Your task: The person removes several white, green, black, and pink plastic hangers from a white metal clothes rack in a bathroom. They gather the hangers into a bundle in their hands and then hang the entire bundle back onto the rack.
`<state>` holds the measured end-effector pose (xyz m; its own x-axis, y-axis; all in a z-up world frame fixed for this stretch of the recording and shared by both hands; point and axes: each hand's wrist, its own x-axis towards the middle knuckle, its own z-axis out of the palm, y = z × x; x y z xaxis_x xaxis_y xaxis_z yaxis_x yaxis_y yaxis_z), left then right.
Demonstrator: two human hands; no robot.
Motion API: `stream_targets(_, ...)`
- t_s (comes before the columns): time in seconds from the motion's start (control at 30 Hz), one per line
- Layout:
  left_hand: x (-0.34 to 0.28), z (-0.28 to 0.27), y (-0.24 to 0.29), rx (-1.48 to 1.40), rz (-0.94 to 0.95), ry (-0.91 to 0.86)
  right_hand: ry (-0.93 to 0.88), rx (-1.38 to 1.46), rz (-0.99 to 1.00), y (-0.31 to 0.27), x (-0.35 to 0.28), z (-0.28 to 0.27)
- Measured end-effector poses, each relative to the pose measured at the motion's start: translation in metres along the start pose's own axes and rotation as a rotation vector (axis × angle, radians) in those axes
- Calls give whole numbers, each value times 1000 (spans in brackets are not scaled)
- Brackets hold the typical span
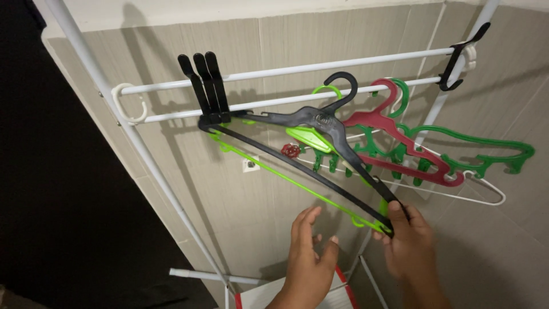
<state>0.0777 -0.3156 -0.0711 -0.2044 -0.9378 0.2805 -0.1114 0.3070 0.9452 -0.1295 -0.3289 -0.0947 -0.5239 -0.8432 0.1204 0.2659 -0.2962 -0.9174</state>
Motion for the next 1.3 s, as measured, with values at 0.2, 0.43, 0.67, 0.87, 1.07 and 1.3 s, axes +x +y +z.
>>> stream_targets(0.2,0,0,-1,-23,-3,2,-15,36,96,-25,-14,21)
stream_targets(0.43,-2,-3,-1,-10,20,10,-28,12,42,-12,2,2)
stream_targets(0.67,-6,-2,-3,-1,99,39,-73,247,51,-17,8,-8)
stream_targets(0.87,-2,1,2,-47,116,30,-226,390,146,-1,21,-26)
stream_targets(1.07,51,15,-4,-466,-99,60,-74,262,261,2,10,-22)
stream_targets(1.3,96,14,48,-977,-319,2,24,202,181,-2,-5,-15)
